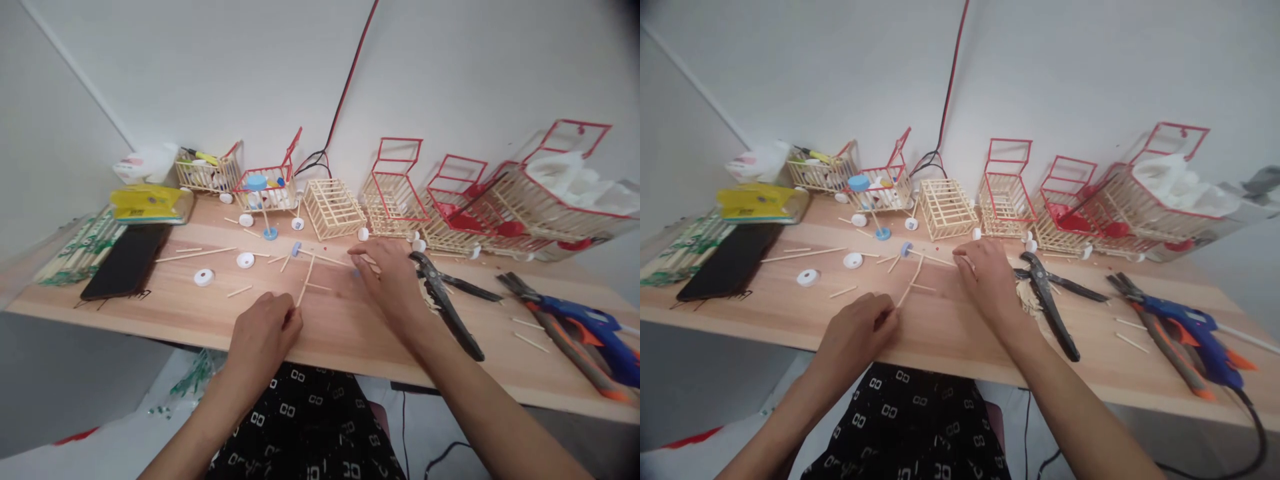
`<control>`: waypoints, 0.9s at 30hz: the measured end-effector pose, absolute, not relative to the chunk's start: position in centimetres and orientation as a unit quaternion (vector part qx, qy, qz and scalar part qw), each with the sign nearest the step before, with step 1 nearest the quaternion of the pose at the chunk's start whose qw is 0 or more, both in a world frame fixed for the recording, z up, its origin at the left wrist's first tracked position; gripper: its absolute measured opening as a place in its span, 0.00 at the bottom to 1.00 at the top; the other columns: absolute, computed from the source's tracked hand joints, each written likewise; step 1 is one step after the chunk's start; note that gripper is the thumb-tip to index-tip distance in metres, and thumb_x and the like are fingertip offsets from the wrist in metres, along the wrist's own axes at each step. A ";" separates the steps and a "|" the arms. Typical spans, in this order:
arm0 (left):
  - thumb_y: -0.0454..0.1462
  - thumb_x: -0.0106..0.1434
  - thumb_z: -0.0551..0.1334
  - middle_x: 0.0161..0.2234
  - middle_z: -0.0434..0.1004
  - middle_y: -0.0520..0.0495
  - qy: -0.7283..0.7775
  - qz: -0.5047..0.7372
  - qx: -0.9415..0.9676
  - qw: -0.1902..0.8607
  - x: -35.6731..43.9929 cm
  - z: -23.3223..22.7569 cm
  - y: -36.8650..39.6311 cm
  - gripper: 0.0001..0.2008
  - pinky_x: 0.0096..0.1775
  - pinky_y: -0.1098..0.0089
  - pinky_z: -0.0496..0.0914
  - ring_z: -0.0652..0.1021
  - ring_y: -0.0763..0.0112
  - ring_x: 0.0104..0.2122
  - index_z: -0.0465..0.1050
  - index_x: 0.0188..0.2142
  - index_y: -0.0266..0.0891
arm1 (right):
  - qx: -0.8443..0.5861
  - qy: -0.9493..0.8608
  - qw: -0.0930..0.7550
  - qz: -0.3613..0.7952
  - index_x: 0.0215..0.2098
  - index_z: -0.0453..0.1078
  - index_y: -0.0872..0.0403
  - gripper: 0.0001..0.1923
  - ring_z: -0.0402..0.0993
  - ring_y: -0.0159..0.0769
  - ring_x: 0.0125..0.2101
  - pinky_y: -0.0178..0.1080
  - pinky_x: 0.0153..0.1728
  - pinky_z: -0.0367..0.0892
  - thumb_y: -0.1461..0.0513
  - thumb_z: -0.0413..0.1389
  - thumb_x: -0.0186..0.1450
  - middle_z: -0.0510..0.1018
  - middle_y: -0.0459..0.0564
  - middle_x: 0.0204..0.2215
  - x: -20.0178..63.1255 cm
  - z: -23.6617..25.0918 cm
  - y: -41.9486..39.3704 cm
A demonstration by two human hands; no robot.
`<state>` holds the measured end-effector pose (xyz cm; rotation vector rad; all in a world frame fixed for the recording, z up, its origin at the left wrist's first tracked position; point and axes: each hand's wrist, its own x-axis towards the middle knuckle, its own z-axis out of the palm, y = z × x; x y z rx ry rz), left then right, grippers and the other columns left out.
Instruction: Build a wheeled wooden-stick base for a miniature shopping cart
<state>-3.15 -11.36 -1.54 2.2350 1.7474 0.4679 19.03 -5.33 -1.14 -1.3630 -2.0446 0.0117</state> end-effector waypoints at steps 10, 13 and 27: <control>0.38 0.65 0.51 0.26 0.67 0.49 0.604 0.140 0.769 0.154 -4.0 -1.4 -11.0 0.12 0.31 0.67 0.56 0.68 0.66 0.30 0.59 0.25 0.40 | -0.537 -0.797 0.263 0.086 0.44 0.72 0.55 0.12 0.69 0.43 0.44 0.45 0.45 0.64 0.61 0.58 0.62 0.75 0.55 0.41 20.6 -2.5 -4.1; 0.39 0.67 0.50 0.26 0.68 0.49 0.597 0.131 0.776 0.155 -4.1 -1.3 -11.0 0.13 0.31 0.67 0.56 0.68 0.65 0.31 0.59 0.25 0.40 | -0.534 -0.802 0.249 0.096 0.43 0.72 0.54 0.12 0.70 0.41 0.42 0.43 0.43 0.65 0.64 0.57 0.61 0.75 0.54 0.39 20.6 -2.5 -4.1; 0.46 0.63 0.60 0.25 0.69 0.51 0.595 0.176 0.758 0.203 -5.1 -1.2 -11.1 0.15 0.31 0.69 0.59 0.70 0.68 0.29 0.65 0.25 0.39 | -0.512 -0.802 0.288 0.107 0.42 0.73 0.55 0.10 0.71 0.41 0.42 0.43 0.46 0.63 0.61 0.56 0.63 0.76 0.54 0.38 20.5 -1.5 -4.4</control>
